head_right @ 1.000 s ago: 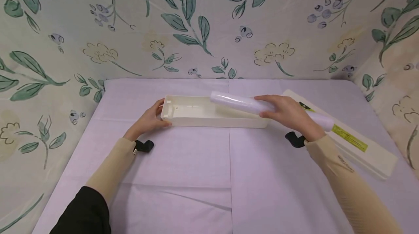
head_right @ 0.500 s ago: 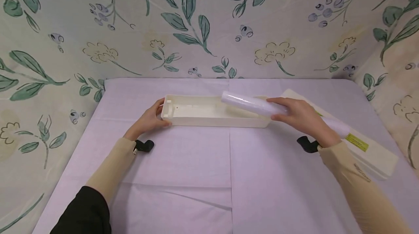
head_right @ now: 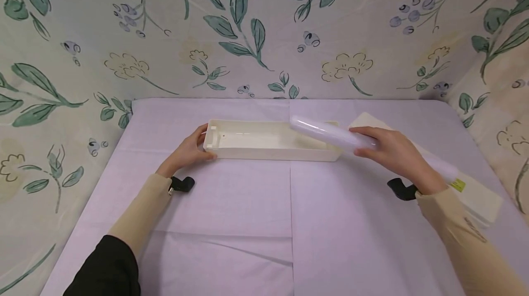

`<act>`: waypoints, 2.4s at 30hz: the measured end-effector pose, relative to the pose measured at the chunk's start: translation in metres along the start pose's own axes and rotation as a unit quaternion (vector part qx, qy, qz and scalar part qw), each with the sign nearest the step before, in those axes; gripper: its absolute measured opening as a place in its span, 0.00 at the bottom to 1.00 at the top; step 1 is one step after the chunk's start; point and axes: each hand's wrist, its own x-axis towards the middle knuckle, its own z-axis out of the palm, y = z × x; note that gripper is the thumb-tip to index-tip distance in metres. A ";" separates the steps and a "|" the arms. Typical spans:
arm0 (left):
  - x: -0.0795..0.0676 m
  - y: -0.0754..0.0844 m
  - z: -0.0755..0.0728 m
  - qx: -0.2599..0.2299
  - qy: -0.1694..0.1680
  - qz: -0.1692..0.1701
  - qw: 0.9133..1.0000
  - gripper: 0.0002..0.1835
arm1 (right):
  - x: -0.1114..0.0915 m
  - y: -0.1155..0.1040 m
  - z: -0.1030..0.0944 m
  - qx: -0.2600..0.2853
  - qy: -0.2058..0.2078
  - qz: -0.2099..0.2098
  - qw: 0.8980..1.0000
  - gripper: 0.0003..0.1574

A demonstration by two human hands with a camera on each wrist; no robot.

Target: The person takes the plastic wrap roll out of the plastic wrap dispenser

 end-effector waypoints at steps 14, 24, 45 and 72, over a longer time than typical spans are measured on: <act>0.000 0.000 0.000 0.004 0.001 -0.001 1.000 0.54 | -0.023 0.018 -0.007 -0.003 0.027 0.019 0.999 0.36; 0.001 0.000 0.001 -0.004 0.000 -0.003 1.000 0.55 | -0.038 0.029 -0.012 -0.011 0.033 0.041 0.999 0.37; 0.000 -0.001 0.000 -0.001 0.003 0.001 1.000 0.54 | -0.065 0.050 -0.013 -0.024 0.051 0.089 0.994 0.38; 0.001 0.000 0.001 0.008 0.005 0.003 1.000 0.54 | -0.080 0.075 0.007 -0.030 -0.003 0.153 0.988 0.43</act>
